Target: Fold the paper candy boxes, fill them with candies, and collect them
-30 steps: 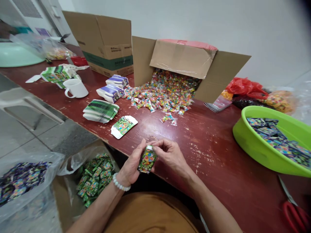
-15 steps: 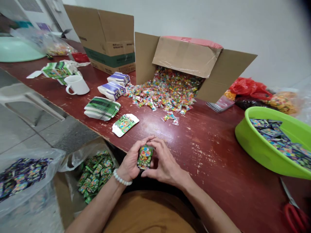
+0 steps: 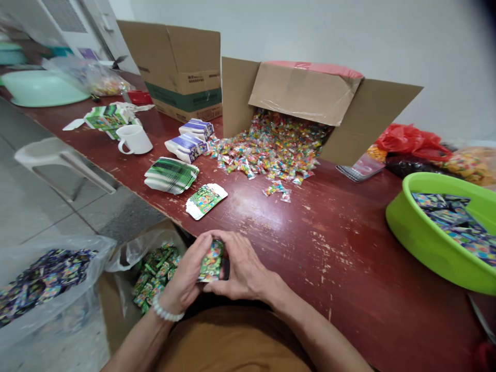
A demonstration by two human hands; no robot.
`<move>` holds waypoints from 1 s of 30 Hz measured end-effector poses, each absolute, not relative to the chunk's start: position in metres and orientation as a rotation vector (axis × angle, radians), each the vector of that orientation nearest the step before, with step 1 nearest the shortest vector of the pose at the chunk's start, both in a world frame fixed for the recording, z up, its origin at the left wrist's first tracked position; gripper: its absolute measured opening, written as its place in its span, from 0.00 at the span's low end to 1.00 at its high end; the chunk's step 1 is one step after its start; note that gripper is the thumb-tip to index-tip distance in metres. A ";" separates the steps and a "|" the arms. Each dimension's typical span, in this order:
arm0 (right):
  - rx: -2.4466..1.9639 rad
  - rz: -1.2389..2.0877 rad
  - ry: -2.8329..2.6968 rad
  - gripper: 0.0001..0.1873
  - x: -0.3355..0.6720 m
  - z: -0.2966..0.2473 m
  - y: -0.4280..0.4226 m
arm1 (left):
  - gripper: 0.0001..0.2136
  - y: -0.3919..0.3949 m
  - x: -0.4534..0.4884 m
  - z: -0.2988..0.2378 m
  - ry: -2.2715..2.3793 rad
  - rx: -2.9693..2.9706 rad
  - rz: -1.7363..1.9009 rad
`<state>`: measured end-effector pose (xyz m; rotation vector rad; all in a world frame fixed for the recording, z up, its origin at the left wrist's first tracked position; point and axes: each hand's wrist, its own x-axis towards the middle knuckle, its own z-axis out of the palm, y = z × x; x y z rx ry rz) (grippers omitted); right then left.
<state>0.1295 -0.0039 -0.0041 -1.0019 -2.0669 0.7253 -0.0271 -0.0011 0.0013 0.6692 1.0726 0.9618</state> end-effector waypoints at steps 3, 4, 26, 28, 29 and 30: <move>-1.102 0.816 -2.087 0.48 0.141 -0.013 -0.001 | 0.26 -0.010 -0.082 -0.006 1.389 0.899 0.865; -1.161 0.805 -2.056 0.44 0.148 -0.017 0.002 | 0.26 -0.011 -0.102 -0.009 1.540 1.046 0.833; -1.352 0.431 -1.959 0.10 0.164 -0.055 0.010 | 0.26 0.123 -0.061 -0.008 2.153 2.120 0.348; -1.346 0.436 -1.948 0.10 0.164 -0.055 0.009 | 0.24 0.128 -0.062 -0.004 2.116 2.010 0.493; -1.340 0.449 -1.939 0.09 0.164 -0.056 0.009 | 0.23 0.129 -0.061 -0.003 2.090 1.971 0.566; -1.336 0.475 -1.927 0.09 0.164 -0.056 0.009 | 0.20 0.129 -0.061 -0.001 2.059 1.938 0.629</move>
